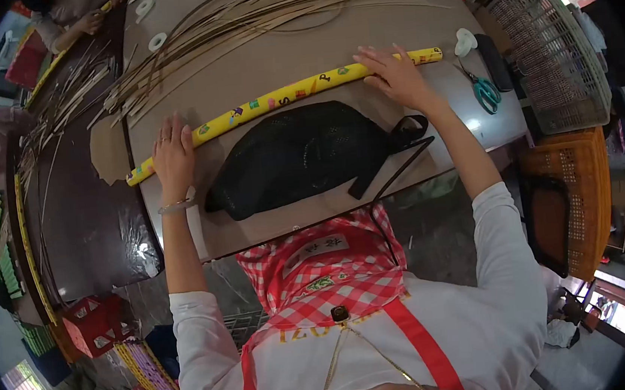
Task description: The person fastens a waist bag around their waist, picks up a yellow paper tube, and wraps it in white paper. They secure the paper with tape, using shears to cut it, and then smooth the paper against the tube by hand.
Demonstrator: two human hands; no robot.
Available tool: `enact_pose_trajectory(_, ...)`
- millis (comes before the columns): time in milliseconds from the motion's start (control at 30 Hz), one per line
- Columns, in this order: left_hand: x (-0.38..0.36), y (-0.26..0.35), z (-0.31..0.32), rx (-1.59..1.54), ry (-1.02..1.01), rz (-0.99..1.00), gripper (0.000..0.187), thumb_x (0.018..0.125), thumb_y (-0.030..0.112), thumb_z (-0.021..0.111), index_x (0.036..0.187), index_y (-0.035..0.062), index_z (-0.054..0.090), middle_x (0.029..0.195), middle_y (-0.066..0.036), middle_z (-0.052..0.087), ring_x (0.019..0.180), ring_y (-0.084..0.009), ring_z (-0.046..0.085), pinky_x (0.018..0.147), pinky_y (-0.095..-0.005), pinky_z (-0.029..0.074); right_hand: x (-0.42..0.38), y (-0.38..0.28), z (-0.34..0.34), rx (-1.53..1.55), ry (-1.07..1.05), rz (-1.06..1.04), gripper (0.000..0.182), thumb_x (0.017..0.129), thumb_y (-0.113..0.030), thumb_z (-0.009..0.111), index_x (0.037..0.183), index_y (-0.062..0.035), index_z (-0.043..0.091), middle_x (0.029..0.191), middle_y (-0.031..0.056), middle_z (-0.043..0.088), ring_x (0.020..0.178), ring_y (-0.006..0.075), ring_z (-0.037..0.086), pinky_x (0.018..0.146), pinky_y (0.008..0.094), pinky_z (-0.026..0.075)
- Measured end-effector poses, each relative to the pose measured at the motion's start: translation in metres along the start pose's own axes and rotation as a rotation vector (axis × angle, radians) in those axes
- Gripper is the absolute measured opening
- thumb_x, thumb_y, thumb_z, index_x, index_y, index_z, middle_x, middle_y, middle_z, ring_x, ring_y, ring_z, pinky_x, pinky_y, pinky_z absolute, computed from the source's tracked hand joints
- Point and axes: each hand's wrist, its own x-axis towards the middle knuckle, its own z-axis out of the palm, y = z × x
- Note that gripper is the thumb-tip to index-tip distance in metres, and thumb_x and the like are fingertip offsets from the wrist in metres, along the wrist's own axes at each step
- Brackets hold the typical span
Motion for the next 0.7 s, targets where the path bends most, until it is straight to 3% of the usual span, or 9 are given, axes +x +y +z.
enact_pose_trajectory(167,0.015,-0.009,0.009,-0.023,-0.014,-0.056,0.044,0.093,0.036,0.035,0.128,0.0105,0.042,0.126,-0.018,0.047,0.110,-0.0351,0.049,0.092,-0.0447,0.037,0.015,0.004,0.010,0.001,0.005,0.047,0.046,0.084,-0.021,0.055,0.129,-0.0181,0.043,0.117,0.0057,0.049,0.110,0.0232,0.046,0.099,0.0413,0.026)
enact_pose_trajectory(267,0.022,-0.008,0.010,0.028,-0.015,-0.073,0.045,0.092,0.037,0.035,0.128,0.0091,0.042,0.123,-0.018,0.049,0.108,-0.0348,0.050,0.090,-0.0438,0.038,0.020,0.011,0.013,0.073,0.118,-0.024,0.043,0.087,-0.027,0.054,0.128,-0.0205,0.044,0.106,0.0066,0.048,0.096,0.0223,0.050,0.091,0.0394,0.030)
enact_pose_trajectory(467,0.037,-0.016,0.012,-0.024,-0.025,-0.058,0.049,0.092,0.043,0.035,0.126,0.0090,0.043,0.121,-0.016,0.049,0.103,-0.0345,0.051,0.085,-0.0435,0.041,0.034,0.026,0.016,0.062,0.001,-0.055,0.035,0.088,-0.025,0.051,0.123,-0.0231,0.050,0.102,0.0035,0.051,0.094,0.0200,0.051,0.086,0.0350,0.031)
enact_pose_trajectory(700,0.046,-0.015,0.007,-0.065,-0.083,-0.036,0.060,0.087,0.053,0.039,0.125,0.0066,0.044,0.122,-0.014,0.048,0.105,-0.0342,0.051,0.086,-0.0431,0.040,0.041,0.029,0.005,0.152,-0.121,0.011,0.036,0.088,-0.029,0.051,0.124,-0.0236,0.049,0.105,0.0031,0.053,0.098,0.0191,0.051,0.088,0.0364,0.031)
